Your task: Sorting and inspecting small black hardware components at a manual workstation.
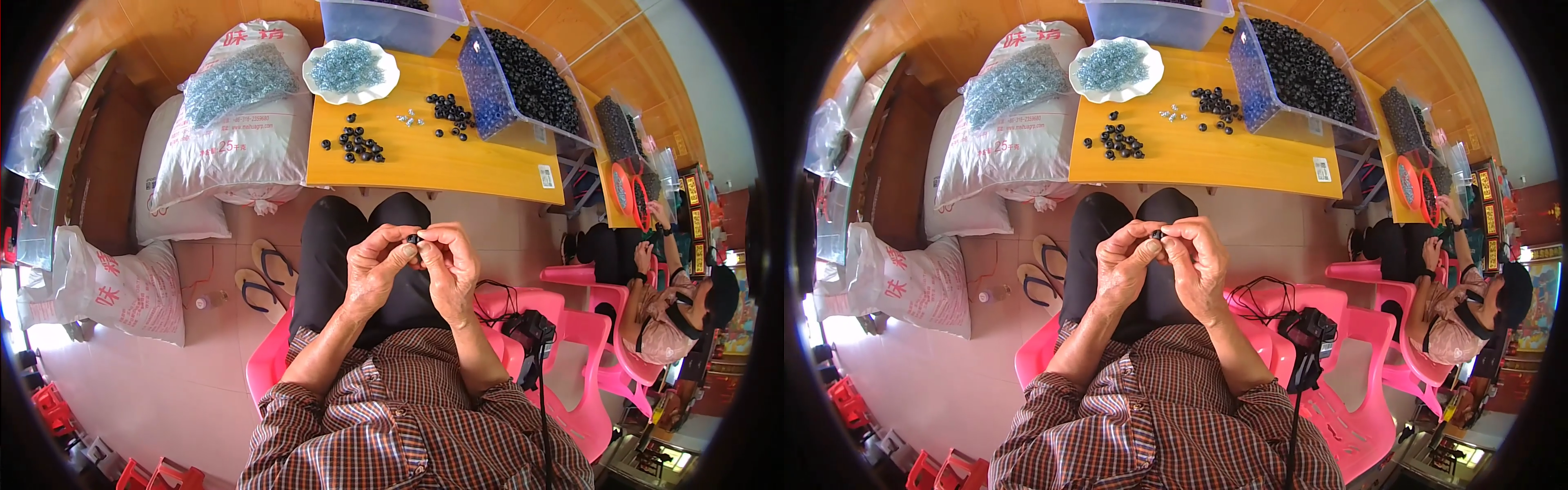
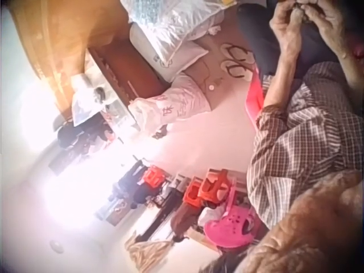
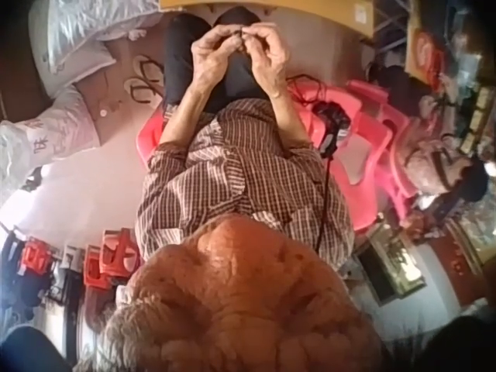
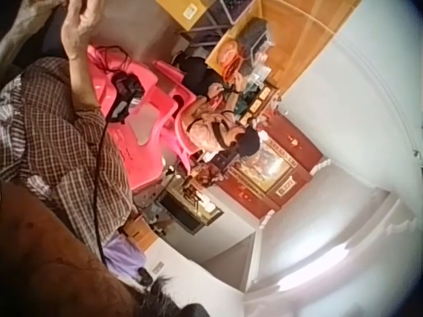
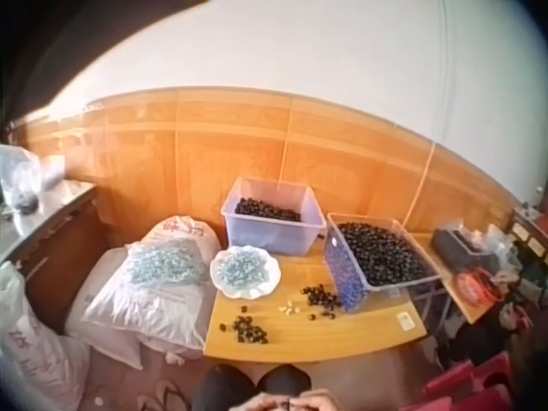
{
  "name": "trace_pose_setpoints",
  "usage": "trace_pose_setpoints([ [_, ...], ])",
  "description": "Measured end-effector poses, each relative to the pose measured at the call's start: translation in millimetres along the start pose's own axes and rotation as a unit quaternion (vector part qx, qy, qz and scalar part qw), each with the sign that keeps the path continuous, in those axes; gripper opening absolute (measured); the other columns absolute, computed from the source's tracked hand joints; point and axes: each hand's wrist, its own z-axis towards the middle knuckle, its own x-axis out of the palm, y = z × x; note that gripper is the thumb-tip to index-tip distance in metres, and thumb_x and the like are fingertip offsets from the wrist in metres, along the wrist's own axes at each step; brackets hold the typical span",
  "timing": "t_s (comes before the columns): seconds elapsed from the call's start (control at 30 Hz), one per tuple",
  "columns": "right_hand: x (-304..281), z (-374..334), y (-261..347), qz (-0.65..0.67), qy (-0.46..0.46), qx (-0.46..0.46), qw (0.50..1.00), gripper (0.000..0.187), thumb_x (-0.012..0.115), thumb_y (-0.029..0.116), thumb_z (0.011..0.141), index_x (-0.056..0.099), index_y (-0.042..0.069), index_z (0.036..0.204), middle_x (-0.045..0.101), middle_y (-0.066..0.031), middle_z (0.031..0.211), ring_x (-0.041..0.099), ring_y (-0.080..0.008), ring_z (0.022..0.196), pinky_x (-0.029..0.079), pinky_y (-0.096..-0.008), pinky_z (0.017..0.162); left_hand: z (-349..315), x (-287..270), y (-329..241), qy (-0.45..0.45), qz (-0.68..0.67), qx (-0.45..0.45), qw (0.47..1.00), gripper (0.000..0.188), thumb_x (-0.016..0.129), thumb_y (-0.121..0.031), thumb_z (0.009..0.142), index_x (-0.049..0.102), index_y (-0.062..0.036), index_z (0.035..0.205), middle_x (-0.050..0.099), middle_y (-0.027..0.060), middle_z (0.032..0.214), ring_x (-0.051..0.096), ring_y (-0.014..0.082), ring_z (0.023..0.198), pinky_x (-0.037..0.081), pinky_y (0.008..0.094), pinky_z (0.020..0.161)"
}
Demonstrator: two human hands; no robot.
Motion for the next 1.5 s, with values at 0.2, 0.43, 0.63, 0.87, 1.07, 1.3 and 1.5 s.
trace_pose_setpoints([
  [0.2, -4.1, 0.5, -2.5, 0.003, 0.01, 0.018, 1.0, 0.007, 0.056, -0.004, 0.091, 0.059, -0.002, 0.096, 0.055, -0.0057, 0.095, 0.058, -0.0093, 0.071, 0.051, -0.0223, 0.061, 1.0, -0.1, -0.1, 0.003, -0.01, -0.018, 1.0, 0.021, 0.062, -0.001, 0.09, 0.063, 0.0028, 0.11, 0.065, 0.0057, 0.094, 0.061, 0.0127, 0.078, 0.052, 0.0274, 0.072],
  [0.43, -4.9, 0.5, -10.0, -0.129, 0.025, -0.031, 0.991, 0.011, 0.058, -0.005, 0.09, 0.063, -0.001, 0.099, 0.056, -0.0055, 0.093, 0.058, -0.0103, 0.073, 0.049, -0.0223, 0.062, 1.9, -4.0, 11.6, -0.037, -0.016, -0.058, 0.998, 0.016, 0.059, -0.006, 0.094, 0.063, 0.0007, 0.107, 0.067, 0.0048, 0.093, 0.062, 0.0108, 0.079, 0.052, 0.0254, 0.074],
  [0.63, 4.0, 14.9, -23.5, -0.169, 0.012, -0.054, 0.984, 0.019, 0.059, -0.004, 0.088, 0.065, 0.001, 0.105, 0.061, -0.0094, 0.098, 0.06, -0.0143, 0.079, 0.05, -0.0254, 0.069, 15.4, -25.3, 12.8, -0.094, -0.132, -0.113, 0.98, 0.014, 0.056, -0.011, 0.095, 0.063, -0.001, 0.102, 0.061, 0.0042, 0.085, 0.057, 0.0122, 0.075, 0.05, 0.0262, 0.07],
  [0.87, 36.7, 82.1, -59.0, -0.259, -0.016, -0.17, 0.951, 0.021, 0.063, 0.002, 0.086, 0.063, 0.001, 0.107, 0.06, -0.0132, 0.103, 0.059, -0.026, 0.094, 0.048, -0.0331, 0.081, 32.6, -69.8, 13.4, -0.148, -0.277, -0.12, 0.942, 0.021, 0.054, -0.023, 0.091, 0.058, -0.0028, 0.094, 0.054, 0.0069, 0.086, 0.048, 0.0175, 0.075, 0.044, 0.0296, 0.069],
  [1.07, 65.8, 123.3, -85.0, -0.344, -0.008, -0.188, 0.92, 0.036, 0.069, 0.016, 0.083, 0.06, 0.005, 0.116, 0.056, -0.0136, 0.114, 0.053, -0.0313, 0.105, 0.043, -0.0417, 0.09, 48.4, -91.6, 16.3, -0.22, -0.347, -0.135, 0.901, 0.02, 0.051, -0.019, 0.09, 0.057, -0.0006, 0.096, 0.058, 0.0108, 0.092, 0.054, 0.0221, 0.083, 0.048, 0.0322, 0.076],
  [1.3, 89.7, 148.9, -94.4, -0.445, 0.043, -0.197, 0.872, 0.061, 0.068, 0.046, 0.081, 0.054, 0.005, 0.124, 0.047, -0.0196, 0.127, 0.043, -0.0388, 0.115, 0.032, -0.0508, 0.098, 74.6, -94.8, 15.0, -0.265, -0.315, -0.148, 0.899, 0.031, 0.047, -0.025, 0.094, 0.055, 0.0014, 0.108, 0.056, 0.0113, 0.102, 0.055, 0.0248, 0.096, 0.048, 0.0388, 0.088],
  [1.5, 103.5, 154.6, -93.4, -0.483, 0.034, -0.214, 0.849, 0.061, 0.066, 0.053, 0.081, 0.059, 0.006, 0.118, 0.049, -0.0169, 0.123, 0.045, -0.0362, 0.111, 0.031, -0.0499, 0.096, 80.7, -103.2, 17.9, -0.272, -0.331, -0.169, 0.887, 0.029, 0.043, -0.02, 0.095, 0.057, -0.0005, 0.112, 0.057, 0.0107, 0.111, 0.053, 0.0259, 0.103, 0.045, 0.0437, 0.094],
])
